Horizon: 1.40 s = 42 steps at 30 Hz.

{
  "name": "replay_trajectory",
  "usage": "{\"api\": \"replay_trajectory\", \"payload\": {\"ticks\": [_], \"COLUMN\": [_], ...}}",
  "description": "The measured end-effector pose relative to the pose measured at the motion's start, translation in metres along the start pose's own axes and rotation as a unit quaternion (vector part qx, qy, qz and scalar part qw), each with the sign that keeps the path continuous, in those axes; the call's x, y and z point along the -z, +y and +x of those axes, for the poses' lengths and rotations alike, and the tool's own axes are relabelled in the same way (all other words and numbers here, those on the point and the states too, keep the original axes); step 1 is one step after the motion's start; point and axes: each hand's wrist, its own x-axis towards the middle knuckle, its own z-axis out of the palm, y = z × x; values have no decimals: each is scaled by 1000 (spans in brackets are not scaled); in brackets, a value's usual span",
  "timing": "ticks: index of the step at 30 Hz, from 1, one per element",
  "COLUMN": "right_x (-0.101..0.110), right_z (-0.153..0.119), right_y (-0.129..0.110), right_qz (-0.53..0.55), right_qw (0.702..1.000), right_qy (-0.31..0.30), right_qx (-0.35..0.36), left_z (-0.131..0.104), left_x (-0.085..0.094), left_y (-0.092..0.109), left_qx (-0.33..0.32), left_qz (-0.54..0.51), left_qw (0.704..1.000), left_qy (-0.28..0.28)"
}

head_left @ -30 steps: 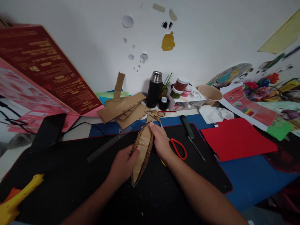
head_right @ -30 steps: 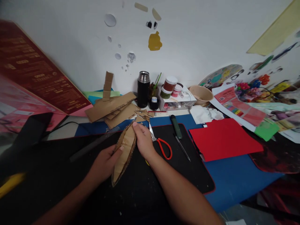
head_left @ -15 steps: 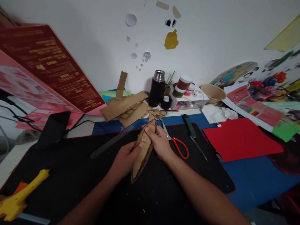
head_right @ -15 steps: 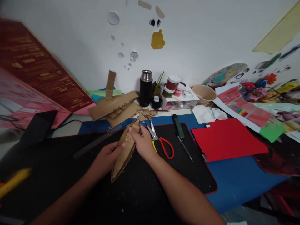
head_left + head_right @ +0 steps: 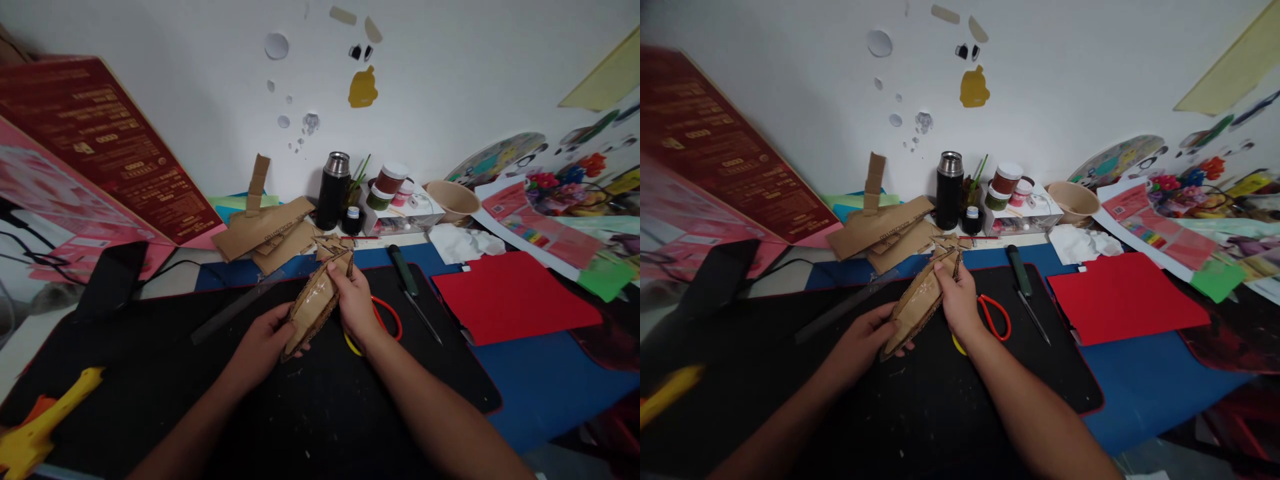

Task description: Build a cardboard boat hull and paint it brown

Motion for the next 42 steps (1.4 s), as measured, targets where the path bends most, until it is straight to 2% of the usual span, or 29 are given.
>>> {"api": "replay_trajectory", "payload": {"ticks": [6, 12, 22, 28, 34, 40, 42], "right_x": [-1, -3, -10, -10, -12, -14, -14], "right_z": [-2, -2, -6, -8, -11, -12, -13], "right_y": [2, -1, 1, 1, -2, -6, -6], "right_qz": [-19, -17, -9, -12, 17, 35, 30], "right_qw": [1000, 999, 997, 995, 991, 986, 986], "right_qy": [-4, -21, -48, -64, -93, -121, -124], "right_qx": [-8, -20, -61, -76, -91, -113, -110], "left_z": [-1, 0, -3, -3, -1, -2, -3], "left_x": [-3, -6, -11, -14, -13, -13, -14], "left_y": [5, 6, 9, 4, 0, 2, 0], "left_qx": [-18, -26, -15, -7, -16, -87, -77], "left_qz": [-10, 2, 16, 19, 37, 110, 98], "left_qw": [999, 999, 999, 998, 997, 986, 989], "left_qy": [-25, -20, 28, 58, 64, 89, 82]}}
